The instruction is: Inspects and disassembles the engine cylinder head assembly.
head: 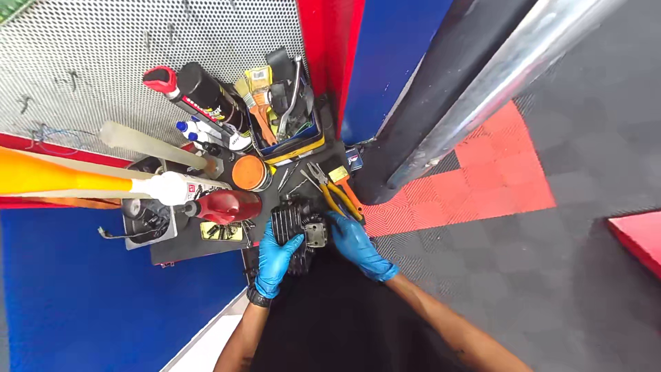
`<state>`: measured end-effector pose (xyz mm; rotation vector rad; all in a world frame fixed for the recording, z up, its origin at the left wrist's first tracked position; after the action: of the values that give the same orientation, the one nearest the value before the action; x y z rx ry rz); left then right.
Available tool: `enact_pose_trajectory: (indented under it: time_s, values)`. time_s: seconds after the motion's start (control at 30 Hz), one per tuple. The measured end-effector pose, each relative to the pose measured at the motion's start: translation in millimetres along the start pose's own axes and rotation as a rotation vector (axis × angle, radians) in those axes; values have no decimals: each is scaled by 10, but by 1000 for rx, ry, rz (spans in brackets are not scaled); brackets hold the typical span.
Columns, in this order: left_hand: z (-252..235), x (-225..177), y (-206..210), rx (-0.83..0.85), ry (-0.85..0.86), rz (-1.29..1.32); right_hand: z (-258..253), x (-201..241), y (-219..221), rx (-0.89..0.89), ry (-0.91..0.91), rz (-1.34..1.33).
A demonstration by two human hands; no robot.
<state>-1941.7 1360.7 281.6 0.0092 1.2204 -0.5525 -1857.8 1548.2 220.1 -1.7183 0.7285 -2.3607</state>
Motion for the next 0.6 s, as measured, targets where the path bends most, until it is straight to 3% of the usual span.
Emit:
enact_pose_trajectory:
  time_s: [0.07,0.33,0.6]
  values:
    - [3,-3,-15,0,12,24,-7,-19,116,59,26,-69]
    - [-10,-3,-46,23,20,24,-54,-194,299,-37,52,-343]
    - [-3,13,-111,73,19,57,-46,-259,393,-119,-58,-376]
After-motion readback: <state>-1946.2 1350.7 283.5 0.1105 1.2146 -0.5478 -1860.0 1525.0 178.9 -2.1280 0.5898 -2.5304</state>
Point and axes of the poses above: each hand's wrist, its own z-axis away from the middle knuckle, its own y-axis out of the palm, x = y × z, the point moved 7 cm from there along -z, towards the middle knuckle
